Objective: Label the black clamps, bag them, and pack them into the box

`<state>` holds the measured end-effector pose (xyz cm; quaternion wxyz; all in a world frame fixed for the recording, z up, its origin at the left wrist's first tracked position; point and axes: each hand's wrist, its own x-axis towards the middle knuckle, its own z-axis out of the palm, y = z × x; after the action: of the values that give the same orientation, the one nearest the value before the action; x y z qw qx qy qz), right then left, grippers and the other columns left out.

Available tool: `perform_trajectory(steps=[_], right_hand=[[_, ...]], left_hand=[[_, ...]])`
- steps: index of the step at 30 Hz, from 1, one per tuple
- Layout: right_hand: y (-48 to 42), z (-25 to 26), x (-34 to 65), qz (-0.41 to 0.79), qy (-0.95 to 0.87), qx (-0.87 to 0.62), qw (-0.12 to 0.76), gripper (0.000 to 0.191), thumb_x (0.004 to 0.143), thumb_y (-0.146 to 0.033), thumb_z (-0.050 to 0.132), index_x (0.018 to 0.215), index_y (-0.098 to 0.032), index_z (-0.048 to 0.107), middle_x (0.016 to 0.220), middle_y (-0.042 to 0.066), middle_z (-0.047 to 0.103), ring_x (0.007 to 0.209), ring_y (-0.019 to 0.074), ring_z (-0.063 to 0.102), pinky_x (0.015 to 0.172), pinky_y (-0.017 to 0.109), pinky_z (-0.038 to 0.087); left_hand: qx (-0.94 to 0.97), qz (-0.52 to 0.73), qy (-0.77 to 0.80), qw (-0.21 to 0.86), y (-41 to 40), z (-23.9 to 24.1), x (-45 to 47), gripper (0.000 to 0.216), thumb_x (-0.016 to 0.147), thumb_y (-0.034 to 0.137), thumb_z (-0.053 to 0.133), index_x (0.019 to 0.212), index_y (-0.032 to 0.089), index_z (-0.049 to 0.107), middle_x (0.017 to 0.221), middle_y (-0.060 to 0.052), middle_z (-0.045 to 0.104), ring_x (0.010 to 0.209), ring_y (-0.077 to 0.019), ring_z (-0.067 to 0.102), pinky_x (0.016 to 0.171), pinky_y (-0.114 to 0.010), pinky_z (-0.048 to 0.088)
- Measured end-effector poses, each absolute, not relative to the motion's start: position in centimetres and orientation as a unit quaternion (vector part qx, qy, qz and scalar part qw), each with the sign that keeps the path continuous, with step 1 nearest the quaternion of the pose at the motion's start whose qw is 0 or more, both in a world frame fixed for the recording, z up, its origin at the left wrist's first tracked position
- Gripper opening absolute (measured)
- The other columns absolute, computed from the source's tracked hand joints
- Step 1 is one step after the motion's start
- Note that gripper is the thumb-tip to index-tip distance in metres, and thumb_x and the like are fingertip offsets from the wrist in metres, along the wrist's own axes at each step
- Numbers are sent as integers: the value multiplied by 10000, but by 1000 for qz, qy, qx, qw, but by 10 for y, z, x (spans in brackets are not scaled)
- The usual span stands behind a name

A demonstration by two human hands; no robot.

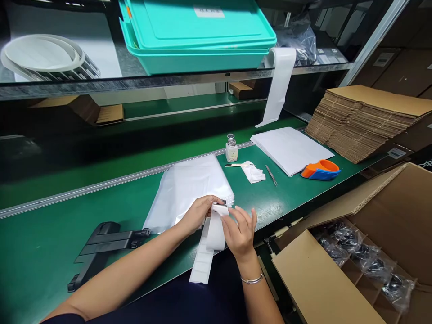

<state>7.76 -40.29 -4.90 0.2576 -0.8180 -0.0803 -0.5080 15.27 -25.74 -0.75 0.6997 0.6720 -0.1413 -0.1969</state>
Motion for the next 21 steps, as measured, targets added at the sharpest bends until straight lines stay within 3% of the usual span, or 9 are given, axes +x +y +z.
perform_trajectory(steps=[2,5,8,11,12,15,17,19,21], right_hand=[[-406,-50,75,-502,-49,-776,379,142,903,-210,608,1019,-288,632,1104,44,668,1090,244,639,1111,553,355],[-408,-45,83,-367,22,-690,624,404,931,-326,549,1320,-296,445,1375,127,529,1191,274,601,1002,537,477],[-406,-40,102,-242,52,-653,716,668,849,-363,643,1419,-324,296,1427,150,461,1027,224,664,876,422,556],[-413,-36,133,-270,112,-668,684,736,794,-352,675,1420,-313,289,1346,126,499,852,161,658,801,359,566],[-419,-35,145,-290,132,-682,659,745,789,-344,669,1426,-300,286,1335,125,501,850,161,651,809,360,563],[-447,-32,183,-321,173,-745,558,768,753,-271,655,1437,-217,312,1393,182,438,1034,235,623,908,417,530],[-464,-30,202,-314,185,-799,478,731,711,-209,656,1391,-136,398,1455,241,360,1264,322,496,1032,490,441],[-471,-29,209,-335,196,-829,403,611,693,-200,672,1275,-92,523,1473,263,347,1402,384,326,1138,567,274],[-463,-27,203,-397,182,-811,388,398,739,-258,664,1106,-108,624,1434,240,431,1402,381,336,1160,576,210]], left_hand=[[687,-169,-160,688,-256,-9,153,480,876,614,524,914,155,660,937,-80,679,839,-201,608,741,-297,463],[715,-120,-235,648,-257,-13,149,372,932,504,491,1091,186,601,1087,-84,664,978,-221,613,864,-333,465],[755,-124,-279,580,-262,-15,145,442,966,401,416,1351,184,422,968,-64,672,846,-203,631,818,-346,487],[812,-121,-271,503,-258,-9,144,676,928,306,444,1522,159,157,939,-48,686,823,-206,644,804,-352,504],[829,-114,-266,479,-250,-5,145,710,913,295,457,1535,162,139,976,-53,695,855,-210,653,817,-355,509],[872,-85,-249,413,-202,10,151,548,919,334,435,1448,198,399,1071,-60,710,955,-224,667,871,-360,517],[902,-51,-218,370,-147,16,157,457,940,389,393,1329,210,552,1112,-62,715,1018,-238,664,914,-372,516],[933,-14,-163,322,-82,14,160,475,944,429,368,1303,206,587,1184,-77,702,1101,-264,642,970,-413,502],[953,-11,-111,281,-20,2,156,484,934,439,372,1278,200,614,1291,-88,656,1219,-293,580,1054,-472,446]])
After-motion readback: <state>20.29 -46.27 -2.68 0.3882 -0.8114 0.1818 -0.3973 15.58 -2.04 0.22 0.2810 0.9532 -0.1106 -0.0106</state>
